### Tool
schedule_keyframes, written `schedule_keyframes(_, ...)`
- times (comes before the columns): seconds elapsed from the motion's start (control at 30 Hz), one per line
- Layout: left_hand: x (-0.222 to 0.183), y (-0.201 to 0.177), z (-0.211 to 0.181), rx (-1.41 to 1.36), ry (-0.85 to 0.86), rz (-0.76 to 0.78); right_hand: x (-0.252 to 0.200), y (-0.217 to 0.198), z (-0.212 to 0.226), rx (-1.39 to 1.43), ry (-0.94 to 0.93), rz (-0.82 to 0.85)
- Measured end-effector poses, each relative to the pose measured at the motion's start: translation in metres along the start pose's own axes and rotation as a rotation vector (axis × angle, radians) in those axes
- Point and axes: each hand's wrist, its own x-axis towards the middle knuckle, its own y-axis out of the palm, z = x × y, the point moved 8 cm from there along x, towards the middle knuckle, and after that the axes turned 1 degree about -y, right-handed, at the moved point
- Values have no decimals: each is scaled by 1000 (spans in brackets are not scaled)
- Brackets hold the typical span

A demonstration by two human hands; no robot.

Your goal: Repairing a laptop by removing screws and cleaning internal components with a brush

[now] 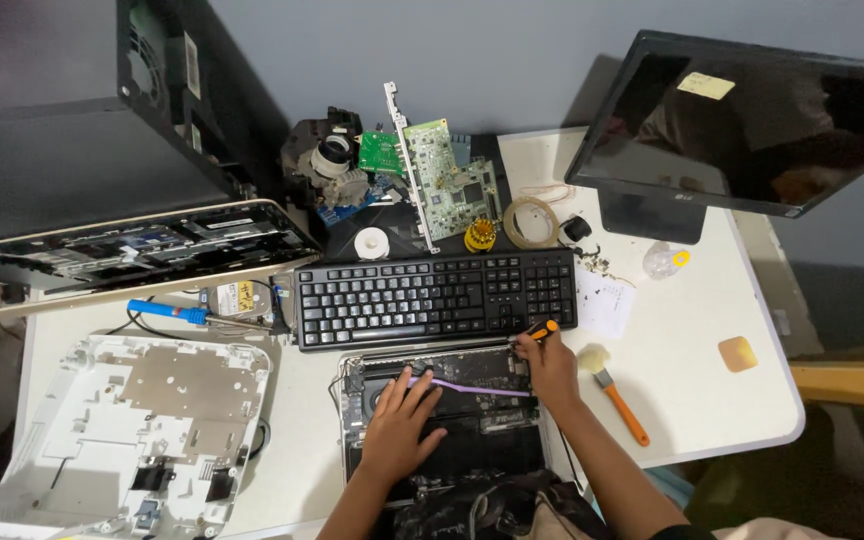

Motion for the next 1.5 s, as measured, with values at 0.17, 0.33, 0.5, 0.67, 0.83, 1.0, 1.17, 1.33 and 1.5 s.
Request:
schedule_keyframes(0.17, -1, -1, -2, 3, 17, -20, -2, 1, 4, -141, -99, -1)
schedule_keyframes(0.33, 6, -5, 0, -100, -76, 90, -5, 1, -1, -178, -115, -41)
schedule_keyframes(0.5, 18, -17, -7, -236, -140, 35, -6, -1, -4, -159, -74, -82)
schedule_keyframes(0.67, 55, -18, -24, -252, -97, -122, -10, -5, -1, -24, -89, -95)
schedule_keyframes(0.83, 112, 41, -32, -165, 28, -165, -5, -9, 6, 1, -69, -115)
schedule_keyframes(1.0, 130, 54, -55, -5, 124, -194, -3, -9, 3, -34, -41, -94)
schedule_keyframes(1.17, 133, 44, -57, -40, -47, -367, 2, -8, -8, -37, -27, -69)
schedule_keyframes(1.33, 141, 60, -54, -22, -195, -392, -4, -9, 10, -87, -140, -25)
schedule_keyframes(1.5, 147, 72, -46, -49, -295, -338, 5, -17, 10, 20, -258, -20)
